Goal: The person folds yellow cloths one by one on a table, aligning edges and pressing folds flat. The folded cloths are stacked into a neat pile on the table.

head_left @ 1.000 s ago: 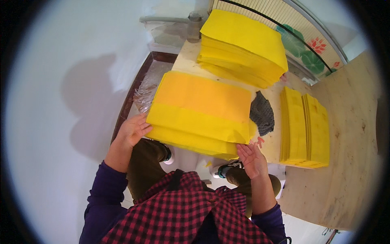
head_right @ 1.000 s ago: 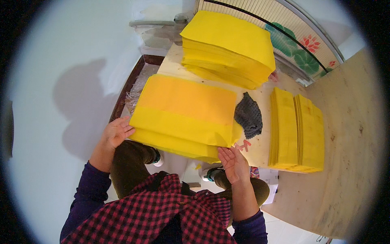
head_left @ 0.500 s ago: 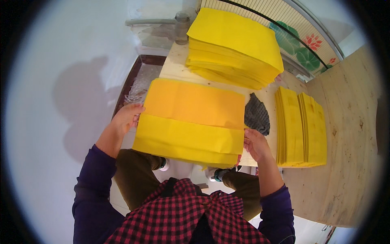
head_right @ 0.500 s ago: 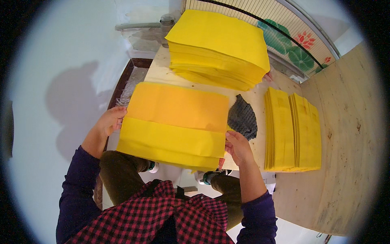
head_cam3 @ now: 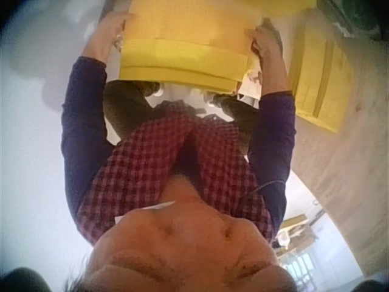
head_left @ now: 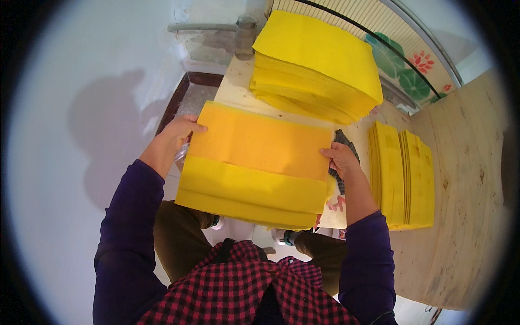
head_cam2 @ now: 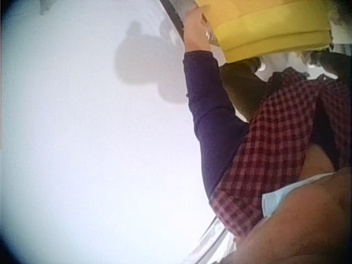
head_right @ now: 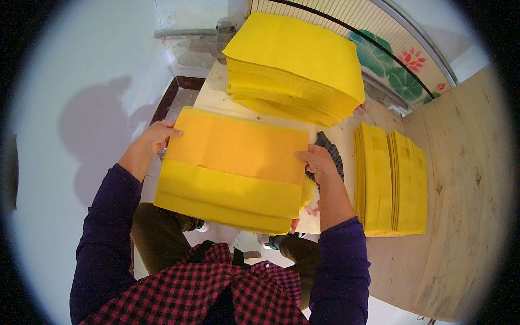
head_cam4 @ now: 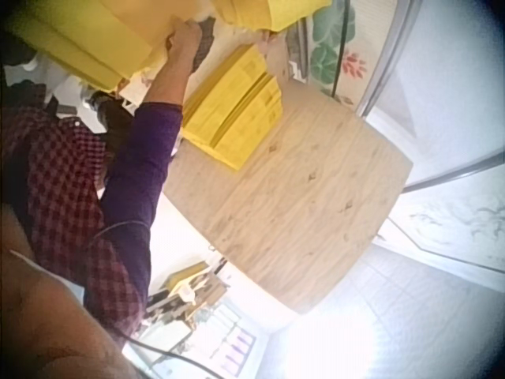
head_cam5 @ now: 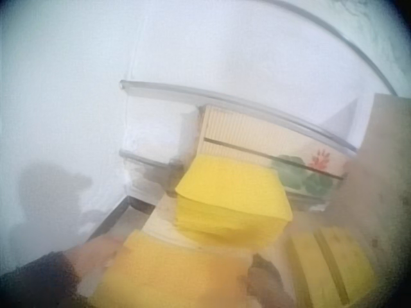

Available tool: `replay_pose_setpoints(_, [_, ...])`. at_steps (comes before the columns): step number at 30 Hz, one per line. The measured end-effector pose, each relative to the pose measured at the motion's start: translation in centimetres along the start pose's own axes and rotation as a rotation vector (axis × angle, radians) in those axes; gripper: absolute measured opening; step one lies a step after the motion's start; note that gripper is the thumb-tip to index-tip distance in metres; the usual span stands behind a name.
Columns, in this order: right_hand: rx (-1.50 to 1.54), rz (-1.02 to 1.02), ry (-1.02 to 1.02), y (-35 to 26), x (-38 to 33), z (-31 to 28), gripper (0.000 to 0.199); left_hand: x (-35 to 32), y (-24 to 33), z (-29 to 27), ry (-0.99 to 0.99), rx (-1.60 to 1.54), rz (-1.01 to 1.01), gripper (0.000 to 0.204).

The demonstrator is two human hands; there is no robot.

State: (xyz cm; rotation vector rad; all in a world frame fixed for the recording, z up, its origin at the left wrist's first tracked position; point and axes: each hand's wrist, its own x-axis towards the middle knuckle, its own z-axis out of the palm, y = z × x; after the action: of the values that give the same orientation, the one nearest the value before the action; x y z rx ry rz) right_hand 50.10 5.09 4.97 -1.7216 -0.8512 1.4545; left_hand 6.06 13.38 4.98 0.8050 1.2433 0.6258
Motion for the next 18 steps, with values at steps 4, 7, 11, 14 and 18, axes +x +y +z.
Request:
replay_pose_setpoints(4, [-0.044, -0.095, -0.026, -0.8, -0.2, 0.5, 0.020, -0.9, 0.2, -0.3, 0.056, 0.077, 0.054, 0.018])
replay_pose_setpoints(7, [-0.092, -0.172, 0.043, -1.1, -0.8, 1.2, 0.020, -1.8, -0.3, -0.4, 0.035, 0.030, 0.199, 0.017])
replay_pose_setpoints(11, [-0.228, -0.260, 0.150, -0.7, -2.3, 1.6, 0.016, -2.5, -1.8, -1.3, 0.120, 0.199, 0.427, 0.018])
replay_pose_setpoints(14, [-0.239, -0.435, 0.177, 1.1, -3.3, 1.9, 0.013, -2.5, -3.7, -2.4, 0.164, 0.412, 0.730, 0.022])
replay_pose_setpoints(18, [-0.146, -0.708, 0.137, 4.5, -3.3, 2.3, 0.017, -2.1, -6.3, -3.4, 0.165, 0.520, 1.039, 0.022])
